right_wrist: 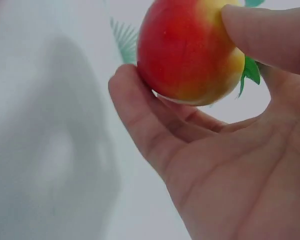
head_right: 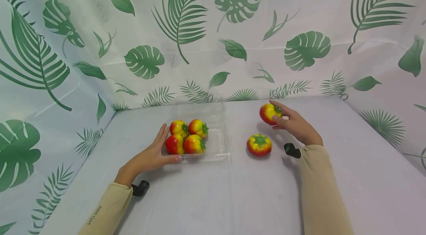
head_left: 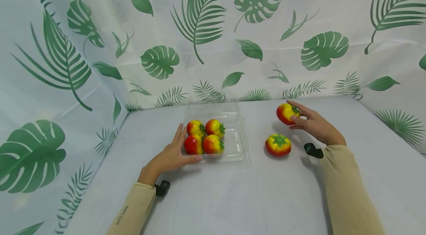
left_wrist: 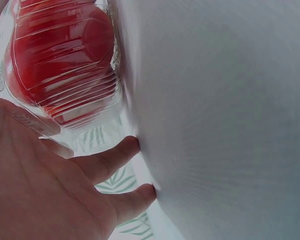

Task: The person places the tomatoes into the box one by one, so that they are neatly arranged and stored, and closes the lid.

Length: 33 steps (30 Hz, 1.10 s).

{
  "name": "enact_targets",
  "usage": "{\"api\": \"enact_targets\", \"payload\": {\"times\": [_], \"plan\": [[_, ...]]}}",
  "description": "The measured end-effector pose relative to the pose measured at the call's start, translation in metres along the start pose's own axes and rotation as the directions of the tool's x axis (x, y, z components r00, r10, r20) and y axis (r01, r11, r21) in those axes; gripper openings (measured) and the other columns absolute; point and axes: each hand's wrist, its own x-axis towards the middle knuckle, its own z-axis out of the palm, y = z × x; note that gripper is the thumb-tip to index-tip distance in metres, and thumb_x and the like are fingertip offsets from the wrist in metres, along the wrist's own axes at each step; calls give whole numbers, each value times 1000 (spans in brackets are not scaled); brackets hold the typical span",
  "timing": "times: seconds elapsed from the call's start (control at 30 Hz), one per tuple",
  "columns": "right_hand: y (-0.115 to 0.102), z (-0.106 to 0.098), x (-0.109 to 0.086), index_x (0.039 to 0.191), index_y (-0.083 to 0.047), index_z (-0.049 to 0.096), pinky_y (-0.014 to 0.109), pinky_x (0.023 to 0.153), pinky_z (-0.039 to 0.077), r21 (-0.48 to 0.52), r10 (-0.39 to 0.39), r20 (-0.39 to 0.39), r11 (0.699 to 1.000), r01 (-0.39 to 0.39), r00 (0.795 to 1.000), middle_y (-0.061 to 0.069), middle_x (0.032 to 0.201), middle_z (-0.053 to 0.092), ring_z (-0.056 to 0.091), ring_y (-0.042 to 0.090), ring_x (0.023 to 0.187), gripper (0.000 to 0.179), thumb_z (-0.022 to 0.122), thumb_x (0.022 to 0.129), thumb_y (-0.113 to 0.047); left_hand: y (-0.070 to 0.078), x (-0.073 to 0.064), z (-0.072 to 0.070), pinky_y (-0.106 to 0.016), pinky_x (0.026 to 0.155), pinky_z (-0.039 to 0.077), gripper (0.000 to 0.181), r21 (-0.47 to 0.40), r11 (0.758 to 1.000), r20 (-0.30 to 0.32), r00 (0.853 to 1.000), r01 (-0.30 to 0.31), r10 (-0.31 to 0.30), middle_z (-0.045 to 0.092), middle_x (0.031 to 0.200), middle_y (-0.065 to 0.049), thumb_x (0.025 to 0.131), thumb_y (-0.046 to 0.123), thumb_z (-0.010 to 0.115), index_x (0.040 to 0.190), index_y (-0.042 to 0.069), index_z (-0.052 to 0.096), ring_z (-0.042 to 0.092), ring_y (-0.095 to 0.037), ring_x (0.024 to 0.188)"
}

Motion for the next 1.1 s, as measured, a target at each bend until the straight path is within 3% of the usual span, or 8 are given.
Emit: {"api": "enact_targets", "payload": {"times": [0.2, 0.3, 0.37, 0.5, 0.63, 0.9, 1.0, 1.1], "plan": [[-5, -1, -1, 172, -15, 21, 29, 98, 58, 185, -63, -20, 981, 66, 998, 28, 160, 30, 66, 23, 115, 67, 54, 114, -23, -1, 1, 1, -77, 117, 27, 128, -4, 1000, 0, 1000, -3, 3, -17, 179, 2, 86, 70, 77, 174, 24, -3, 26, -55, 154], [-9, -1, -2, 171, -17, 19, 27, 96, 58, 260, -63, -35, 963, 70, 997, 29, 156, 31, 70, 22, 111, 65, 52, 115, -23, -2, 1, 2, -77, 117, 27, 128, -2, 1000, 3, 1000, -7, 7, -17, 179, 3, 86, 71, 77, 174, 24, -3, 26, -56, 154], [-13, -1, -2, 172, -24, 18, 26, 96, 58, 305, -72, -43, 949, 81, 997, 26, 156, 30, 72, 21, 110, 65, 51, 116, -24, -2, 1, 2, -77, 116, 27, 128, 1, 1000, 3, 1000, -9, 9, -17, 179, 3, 85, 73, 76, 174, 25, -3, 27, -56, 153], [-22, 3, 1, 173, -35, 21, 28, 96, 58, 382, -163, -42, 909, 166, 986, 22, 159, 27, 72, 21, 113, 65, 49, 116, -19, -2, 2, 2, -78, 116, 27, 128, 4, 1000, 4, 1000, -10, 10, -17, 179, 4, 85, 73, 75, 174, 25, -3, 28, -57, 152], [-34, 12, 5, 171, -30, 30, 32, 98, 59, 401, -248, -21, 885, 236, 968, 20, 156, 32, 72, 28, 117, 61, 50, 115, -16, -2, 1, 2, -77, 116, 28, 127, 6, 1000, 5, 1000, -14, 13, -17, 179, 4, 86, 73, 75, 174, 25, -2, 29, -56, 153], [-60, 31, 17, 165, -24, 36, 27, 96, 58, 224, -187, -12, 957, 185, 982, 20, 151, 45, 72, 30, 109, 60, 62, 111, -25, 0, 0, 1, -77, 116, 28, 126, -1, 1000, 0, 1000, -2, 2, -17, 179, 4, 87, 70, 77, 174, 26, -2, 28, -56, 153], [-67, 38, 21, 165, -21, 34, 35, 103, 56, 180, -178, -2, 968, 175, 984, 21, 146, 51, 72, 36, 107, 63, 64, 110, -26, 1, 0, 1, -77, 115, 29, 126, -3, 1000, -1, 1000, 3, -3, -16, 179, 3, 86, 71, 76, 174, 27, -2, 28, -56, 152], [-75, 46, 22, 162, -21, 35, 54, 111, 49, 158, -159, 12, 975, 155, 987, 21, 144, 53, 68, 41, 115, 64, 67, 108, -27, 1, 0, 1, -77, 115, 30, 126, -2, 1000, 1, 1000, 10, -10, -16, 179, 4, 85, 73, 76, 174, 27, -2, 29, -57, 152]]}}
